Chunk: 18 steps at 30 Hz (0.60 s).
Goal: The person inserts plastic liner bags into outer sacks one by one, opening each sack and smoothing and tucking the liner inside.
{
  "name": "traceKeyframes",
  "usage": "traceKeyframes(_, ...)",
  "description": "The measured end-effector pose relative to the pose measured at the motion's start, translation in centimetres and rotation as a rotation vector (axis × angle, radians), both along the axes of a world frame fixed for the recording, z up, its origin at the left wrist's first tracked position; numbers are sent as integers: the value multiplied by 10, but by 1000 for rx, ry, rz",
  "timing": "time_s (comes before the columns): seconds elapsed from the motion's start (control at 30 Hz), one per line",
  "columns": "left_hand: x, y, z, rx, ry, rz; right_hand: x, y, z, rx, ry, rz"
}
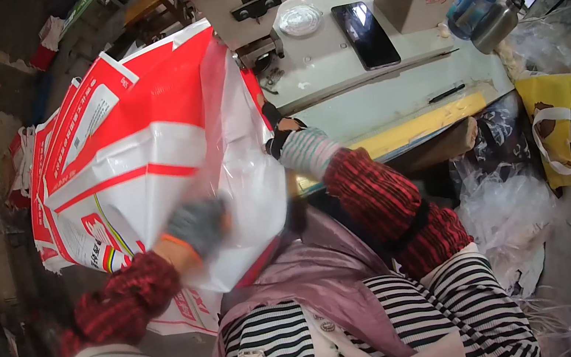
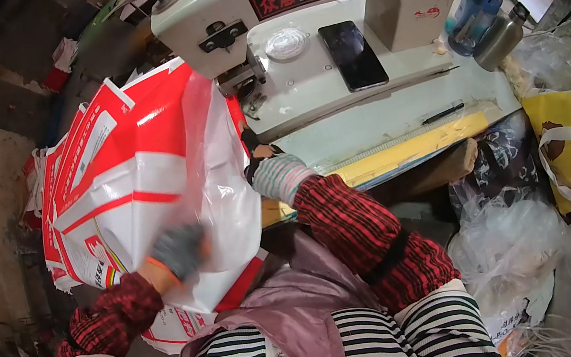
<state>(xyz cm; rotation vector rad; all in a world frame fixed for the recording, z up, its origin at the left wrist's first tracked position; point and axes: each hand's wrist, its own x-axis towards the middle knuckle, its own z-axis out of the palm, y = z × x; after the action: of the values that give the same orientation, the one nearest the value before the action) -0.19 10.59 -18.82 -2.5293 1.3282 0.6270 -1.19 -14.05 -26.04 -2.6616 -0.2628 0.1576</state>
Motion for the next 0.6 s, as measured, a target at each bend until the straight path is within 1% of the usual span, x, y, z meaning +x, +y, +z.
traceKeyframes(0.03, 9, -14, 14, -327, 0, 172, -4, 2, -27, -30, 13, -2)
traceKeyframes(0.07, 10, -22, 20, -652, 0, 344, -6, 7, -19, -29, 14, -1)
traceKeyframes(0.13, -16, -51, 12, -811, 124, 65, -8, 14, 6, 181, 189, -227)
traceKeyframes(0.17, -27, -58, -4, -584, 259, -74, -9, 15, 5, 86, 171, -198)
traceKeyframes(0.2, -38, -60, -15, -351, 391, -208, -10, 16, 0, 83, 167, -199)
traceKeyframes(0.27, -54, -46, -16, -231, 734, -39, -6, 18, -23, 135, 37, -204)
traceKeyframes(0.3, -48, -56, -2, 69, 693, -158, 2, 22, -61, 110, -16, -224)
traceKeyframes(0.33, -44, -51, -1, 68, 688, -160, 0, 21, -60, 108, -21, -225)
traceKeyframes(0.37, -38, -40, 1, 239, 590, -178, -3, 20, -55, 91, -62, -154)
traceKeyframes(0.4, -31, -31, 9, 408, 488, -191, -7, 20, -37, 74, -104, -82)
traceKeyframes(0.43, -17, -22, 22, 283, 443, -185, -11, 18, -19, -11, 75, -116)
traceKeyframes(0.47, -4, -23, 50, 161, 399, -183, -14, 21, -8, -12, 66, -120)
traceKeyframes(0.53, -13, -55, 103, 29, 218, -326, -22, 29, 5, 325, 84, -445)
traceKeyframes(0.57, -40, -67, 117, -105, 184, -575, -27, 28, 16, 213, 54, -275)
traceKeyframes(0.6, -63, -60, 82, -189, -25, -835, -22, 25, 5, -51, -117, 131)
